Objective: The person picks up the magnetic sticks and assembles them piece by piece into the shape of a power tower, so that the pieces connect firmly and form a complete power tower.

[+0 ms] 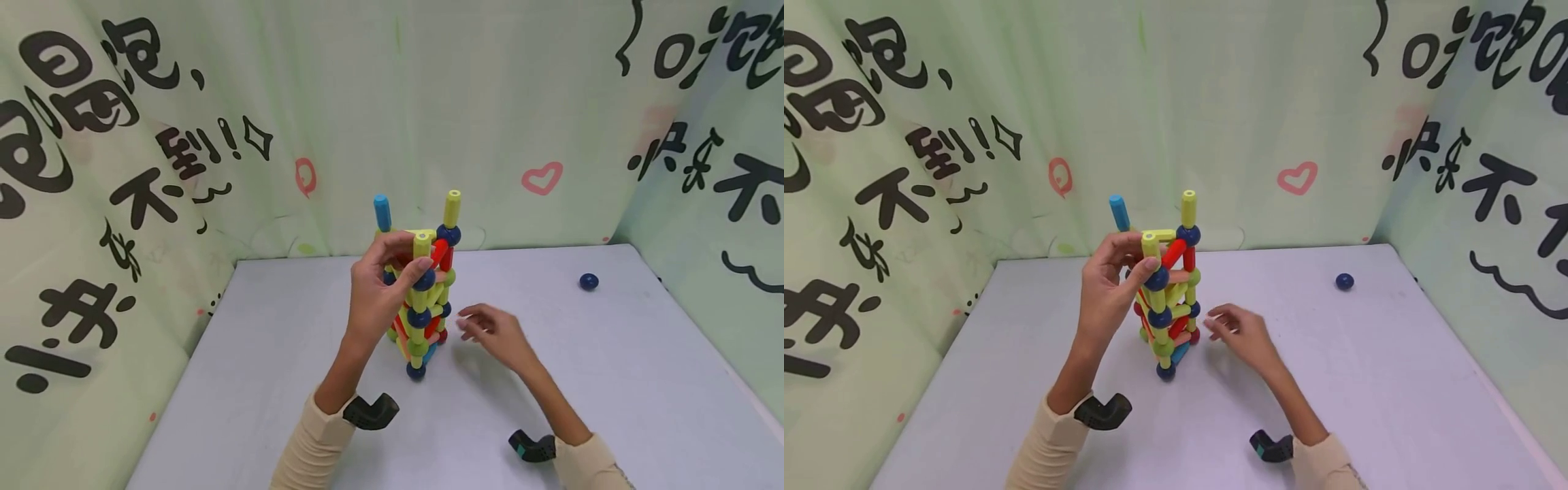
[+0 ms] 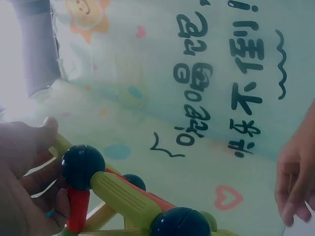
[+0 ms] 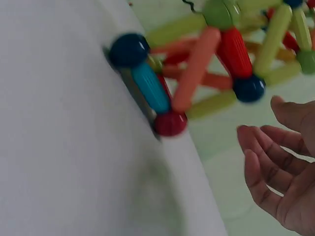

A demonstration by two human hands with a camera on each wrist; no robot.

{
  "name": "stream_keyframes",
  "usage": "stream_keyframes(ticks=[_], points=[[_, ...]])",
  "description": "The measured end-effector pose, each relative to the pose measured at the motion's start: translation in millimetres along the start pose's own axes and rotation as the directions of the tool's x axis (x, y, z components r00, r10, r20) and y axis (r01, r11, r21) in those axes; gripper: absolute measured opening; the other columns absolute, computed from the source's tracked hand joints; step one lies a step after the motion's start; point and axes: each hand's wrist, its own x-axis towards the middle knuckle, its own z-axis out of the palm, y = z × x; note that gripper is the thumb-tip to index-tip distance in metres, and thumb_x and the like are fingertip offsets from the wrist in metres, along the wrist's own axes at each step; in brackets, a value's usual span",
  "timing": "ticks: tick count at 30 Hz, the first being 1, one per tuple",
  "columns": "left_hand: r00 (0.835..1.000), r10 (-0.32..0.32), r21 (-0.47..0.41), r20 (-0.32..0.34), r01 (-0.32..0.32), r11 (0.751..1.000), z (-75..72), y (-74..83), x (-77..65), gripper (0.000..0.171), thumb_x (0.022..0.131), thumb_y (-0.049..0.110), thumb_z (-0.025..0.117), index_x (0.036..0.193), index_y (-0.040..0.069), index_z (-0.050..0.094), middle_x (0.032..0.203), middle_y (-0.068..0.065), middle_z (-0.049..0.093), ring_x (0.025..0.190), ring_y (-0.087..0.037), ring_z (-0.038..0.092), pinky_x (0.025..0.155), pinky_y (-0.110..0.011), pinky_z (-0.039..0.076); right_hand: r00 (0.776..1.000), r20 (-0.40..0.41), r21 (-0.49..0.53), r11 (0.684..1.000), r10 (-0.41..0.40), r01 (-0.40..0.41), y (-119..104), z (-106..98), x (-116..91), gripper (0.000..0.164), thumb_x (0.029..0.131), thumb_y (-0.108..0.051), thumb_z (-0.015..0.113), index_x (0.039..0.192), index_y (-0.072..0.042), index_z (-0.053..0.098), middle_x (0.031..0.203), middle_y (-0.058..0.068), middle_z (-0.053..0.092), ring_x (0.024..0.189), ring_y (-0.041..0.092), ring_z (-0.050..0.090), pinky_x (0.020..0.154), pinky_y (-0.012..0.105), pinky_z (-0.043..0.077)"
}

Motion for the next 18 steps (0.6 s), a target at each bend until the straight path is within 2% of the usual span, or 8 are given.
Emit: stream_keyframes(ticks=[2,5,7,9,10,14,16,18], points=[[0.996,0.061,0.037,-0.059,-0.059,0.998,-0.7,-3.2,-0.7,0.031,0.094,0.019,0.066,0.119,0.003,0.058,0.106,-0.013,0.065,0.093,-0.018,0.059,0.077,-0.027,0.052,0.984,-0.175,-0.105,0.995,-0.016,-0.003,15,-24,10,0.026,0.095,-0.021,0.064,0.111,0.000,0.066,0.095,0.018,0.071,0.068,0.012,0.068,0.060,0.020,0.052],[0.965,0.161,0.133,-0.209,-0.135,0.982,-4.0,-10.0,0.2,0.024,0.096,0.018,0.062,0.114,0.001,0.060,0.105,-0.014,0.060,0.098,-0.020,0.055,0.075,-0.026,0.046,0.903,-0.429,-0.268,0.958,-0.024,-0.102,44,-60,25,0.024,0.096,-0.017,0.062,0.110,0.002,0.067,0.100,0.022,0.067,0.068,0.021,0.066,0.065,0.023,0.047],[0.935,0.186,0.193,-0.300,-0.132,0.972,-7.5,-14.8,2.8,0.022,0.097,0.015,0.061,0.114,0.001,0.060,0.109,-0.014,0.057,0.103,-0.021,0.053,0.076,-0.028,0.046,0.852,-0.523,-0.335,0.917,0.011,-0.218,63,-82,31,0.028,0.096,-0.016,0.059,0.117,0.002,0.065,0.114,0.027,0.060,0.084,0.034,0.065,0.076,0.036,0.049],[0.925,0.162,0.208,-0.345,-0.093,0.974,-11.7,-19.4,7.6,0.025,0.097,0.015,0.059,0.119,0.002,0.058,0.117,-0.014,0.055,0.111,-0.021,0.052,0.081,-0.030,0.048,0.839,-0.536,-0.381,0.860,0.093,-0.339,81,-101,33,0.036,0.099,-0.017,0.054,0.129,0.002,0.058,0.131,0.033,0.047,0.102,0.047,0.057,0.085,0.052,0.046],[0.928,0.135,0.204,-0.346,-0.066,0.977,-13.9,-21.9,10.5,0.029,0.098,0.016,0.059,0.123,0.003,0.056,0.122,-0.013,0.055,0.115,-0.020,0.052,0.084,-0.031,0.049,0.841,-0.520,-0.396,0.830,0.151,-0.393,89,-109,33,0.041,0.100,-0.019,0.051,0.135,0.002,0.053,0.139,0.035,0.038,0.108,0.051,0.053,0.088,0.059,0.044],[0.966,0.012,0.138,-0.259,0.025,0.990,-21.1,-32.1,20.8,0.040,0.100,0.021,0.057,0.137,0.007,0.049,0.133,-0.010,0.056,0.122,-0.019,0.055,0.098,-0.037,0.049,0.851,-0.409,-0.462,0.729,0.330,-0.505,117,-132,30,0.049,0.102,-0.023,0.047,0.144,0.002,0.040,0.148,0.040,0.018,0.118,0.065,0.041,0.094,0.071,0.037],[0.977,-0.037,0.108,-0.210,0.061,0.992,-23.5,-36.7,23.3,0.042,0.100,0.023,0.056,0.138,0.008,0.049,0.132,-0.010,0.059,0.121,-0.020,0.058,0.100,-0.039,0.049,0.860,-0.376,-0.480,0.721,0.346,-0.500,126,-137,30,0.042,0.101,-0.019,0.047,0.137,0.002,0.047,0.142,0.042,0.025,0.117,0.065,0.041,0.090,0.072,0.038],[0.982,-0.065,0.084,-0.174,0.081,0.993,-25.0,-40.3,24.5,0.041,0.100,0.024,0.055,0.138,0.008,0.051,0.128,-0.011,0.062,0.119,-0.021,0.060,0.101,-0.039,0.049,0.874,-0.375,-0.497,0.728,0.310,-0.472,133,-138,31,0.031,0.098,-0.013,0.047,0.123,0.003,0.057,0.130,0.041,0.037,0.115,0.061,0.044,0.084,0.069,0.042]])
